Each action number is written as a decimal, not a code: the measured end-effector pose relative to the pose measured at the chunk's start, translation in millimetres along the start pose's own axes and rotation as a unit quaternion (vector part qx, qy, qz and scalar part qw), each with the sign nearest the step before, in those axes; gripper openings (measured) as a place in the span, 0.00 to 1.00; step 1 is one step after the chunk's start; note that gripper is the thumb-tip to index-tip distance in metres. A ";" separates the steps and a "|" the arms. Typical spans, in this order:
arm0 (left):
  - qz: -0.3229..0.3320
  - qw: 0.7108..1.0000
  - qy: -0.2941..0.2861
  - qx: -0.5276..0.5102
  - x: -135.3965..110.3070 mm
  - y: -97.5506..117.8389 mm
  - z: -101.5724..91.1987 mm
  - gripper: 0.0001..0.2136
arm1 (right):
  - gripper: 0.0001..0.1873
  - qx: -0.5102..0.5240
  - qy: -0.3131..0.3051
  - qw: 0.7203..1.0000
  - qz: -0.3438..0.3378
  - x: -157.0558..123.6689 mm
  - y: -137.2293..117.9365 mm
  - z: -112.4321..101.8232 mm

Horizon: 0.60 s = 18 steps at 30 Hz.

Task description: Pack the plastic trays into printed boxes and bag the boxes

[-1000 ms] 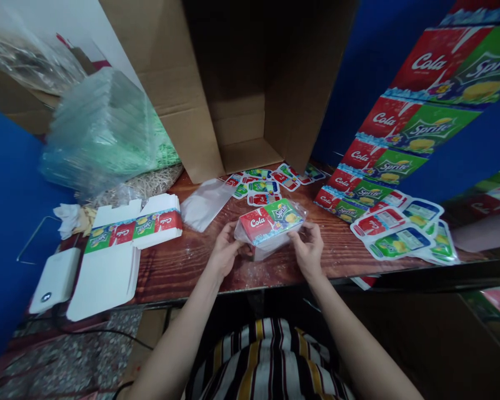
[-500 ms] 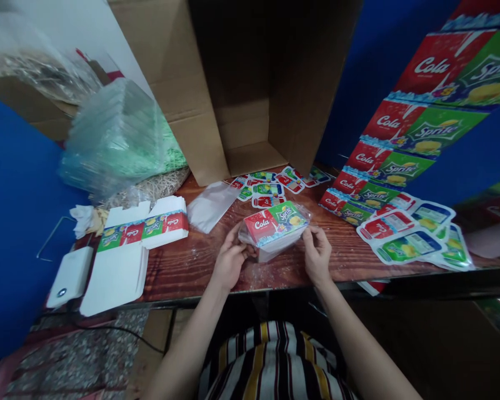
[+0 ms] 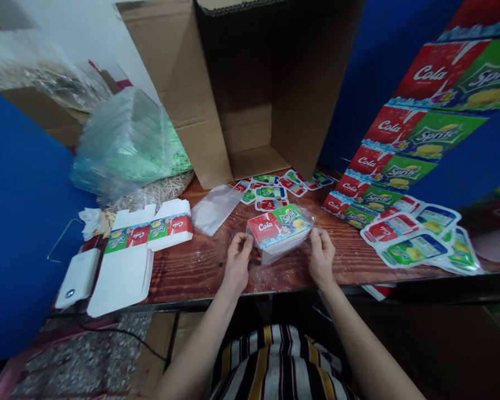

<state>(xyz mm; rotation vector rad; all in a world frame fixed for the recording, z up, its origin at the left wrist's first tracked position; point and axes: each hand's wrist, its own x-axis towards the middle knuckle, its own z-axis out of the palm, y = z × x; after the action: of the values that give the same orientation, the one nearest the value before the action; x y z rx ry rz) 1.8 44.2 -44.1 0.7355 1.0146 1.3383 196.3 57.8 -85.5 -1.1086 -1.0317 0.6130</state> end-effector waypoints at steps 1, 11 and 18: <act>0.006 1.000 0.008 0.001 2.1 -1.1 1.0 0.20 | 0.16 -0.001 -0.003 1.000 0.001 0.7 0.4 0.7; -0.034 0.998 0.057 0.013 2.3 3.6 0.2 0.32 | 0.29 -0.138 0.019 0.990 0.038 8.3 -16.5 10.4; -0.188 0.975 -0.009 0.118 8.9 24.1 -6.5 0.35 | 0.47 -0.194 -0.178 0.964 0.046 19.4 -34.6 -8.8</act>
<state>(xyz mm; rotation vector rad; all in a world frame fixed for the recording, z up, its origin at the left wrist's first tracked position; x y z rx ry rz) -14.8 55.2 -26.6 0.6885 1.2419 0.8921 209.6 57.7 -47.2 -1.4261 -1.4607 0.7215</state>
